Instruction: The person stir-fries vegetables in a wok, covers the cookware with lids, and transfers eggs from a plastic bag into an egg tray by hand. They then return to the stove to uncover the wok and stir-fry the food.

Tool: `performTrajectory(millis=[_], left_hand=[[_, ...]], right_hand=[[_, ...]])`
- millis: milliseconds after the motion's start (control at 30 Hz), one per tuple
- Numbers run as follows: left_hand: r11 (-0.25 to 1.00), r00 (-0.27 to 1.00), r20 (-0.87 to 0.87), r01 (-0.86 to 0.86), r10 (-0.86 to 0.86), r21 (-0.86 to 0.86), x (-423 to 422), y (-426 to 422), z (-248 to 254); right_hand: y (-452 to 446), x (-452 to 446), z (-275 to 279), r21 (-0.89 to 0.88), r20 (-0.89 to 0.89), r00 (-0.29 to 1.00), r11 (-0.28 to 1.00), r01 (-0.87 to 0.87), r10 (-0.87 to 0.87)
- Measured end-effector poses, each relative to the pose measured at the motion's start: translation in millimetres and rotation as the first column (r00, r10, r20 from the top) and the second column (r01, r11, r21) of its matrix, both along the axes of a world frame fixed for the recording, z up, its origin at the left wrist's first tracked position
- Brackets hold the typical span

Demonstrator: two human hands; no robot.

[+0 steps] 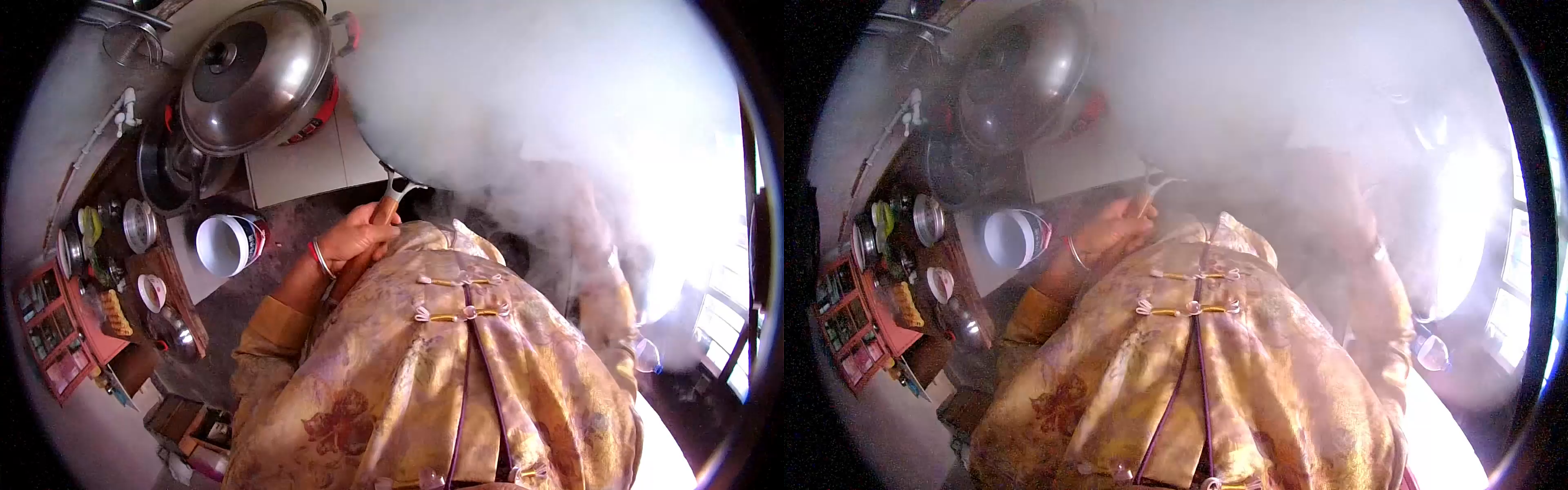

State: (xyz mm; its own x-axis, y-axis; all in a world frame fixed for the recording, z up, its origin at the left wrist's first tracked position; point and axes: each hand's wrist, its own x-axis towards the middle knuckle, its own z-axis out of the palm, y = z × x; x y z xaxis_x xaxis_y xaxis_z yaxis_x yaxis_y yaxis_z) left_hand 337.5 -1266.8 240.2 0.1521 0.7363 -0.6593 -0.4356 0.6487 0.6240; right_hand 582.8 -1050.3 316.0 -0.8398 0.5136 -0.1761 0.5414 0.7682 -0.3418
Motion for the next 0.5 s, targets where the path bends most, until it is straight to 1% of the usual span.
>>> performTrajectory(millis=[67,100,133,167,200,233,267,300,333,367,400,433,467,500], left_hand=[[1.000,1.000,-0.007,-0.021,0.021,-0.015,2,1,-1],[1.000,1.000,0.025,-0.012,0.013,-0.007,3,2,-3],[1.000,0.999,0.051,-0.004,0.003,0.005,1,3,-4],[1.000,0.999,0.041,0.001,-0.001,0.008,0,6,-4],[1.000,0.999,0.033,-0.014,0.014,-0.001,1,7,-4],[1.000,0.999,0.031,-0.023,0.024,-0.011,1,6,-4],[1.000,0.998,0.065,-0.018,0.017,0.022,-3,7,-4],[1.000,0.997,0.074,-0.011,0.009,0.027,-6,5,-9],[0.999,0.995,0.102,0.002,-0.007,0.052,-10,3,-16],[0.997,0.992,0.128,0.009,-0.019,0.078,-13,4,-16],[0.997,0.993,0.110,0.044,-0.050,0.058,-18,4,-14],[0.997,0.992,0.116,0.044,-0.051,0.063,-22,3,-14],[0.997,0.988,0.145,0.035,-0.044,0.067,-24,0,-16],[0.997,0.985,0.171,0.023,-0.036,0.076,-27,0,-17]], right_hand=[[10,-14,-28,0.026,-0.050,0.998,0.998,0.051,-0.050],[18,-19,-42,0.029,-0.043,0.996,0.996,0.080,-0.079],[27,-23,-53,0.004,-0.067,0.992,0.995,0.103,-0.103],[32,-22,-61,-0.053,-0.134,0.983,0.991,0.121,-0.127],[37,-15,-78,0.037,-0.428,0.903,0.998,0.059,-0.038],[28,-12,-57,-0.254,-0.398,0.882,0.954,0.160,-0.254],[19,-8,-37,-0.504,-0.326,0.818,0.819,0.275,-0.474],[23,14,-40,-0.134,-0.260,0.944,0.976,0.172,-0.202],[27,36,-44,0.273,-0.139,0.990,0.962,0.021,0.018],[27,43,-42,0.613,0.184,0.975,0.761,-0.212,0.124],[27,49,-41,0.798,0.453,0.884,0.389,-0.461,0.118],[-3,16,11,0.490,0.323,0.946,0.852,-0.183,0.017],[-24,-5,40,-0.014,0.268,0.951,0.987,0.160,-0.151],[-28,-12,21,0.153,0.175,0.984,0.988,-0.001,-0.026]])
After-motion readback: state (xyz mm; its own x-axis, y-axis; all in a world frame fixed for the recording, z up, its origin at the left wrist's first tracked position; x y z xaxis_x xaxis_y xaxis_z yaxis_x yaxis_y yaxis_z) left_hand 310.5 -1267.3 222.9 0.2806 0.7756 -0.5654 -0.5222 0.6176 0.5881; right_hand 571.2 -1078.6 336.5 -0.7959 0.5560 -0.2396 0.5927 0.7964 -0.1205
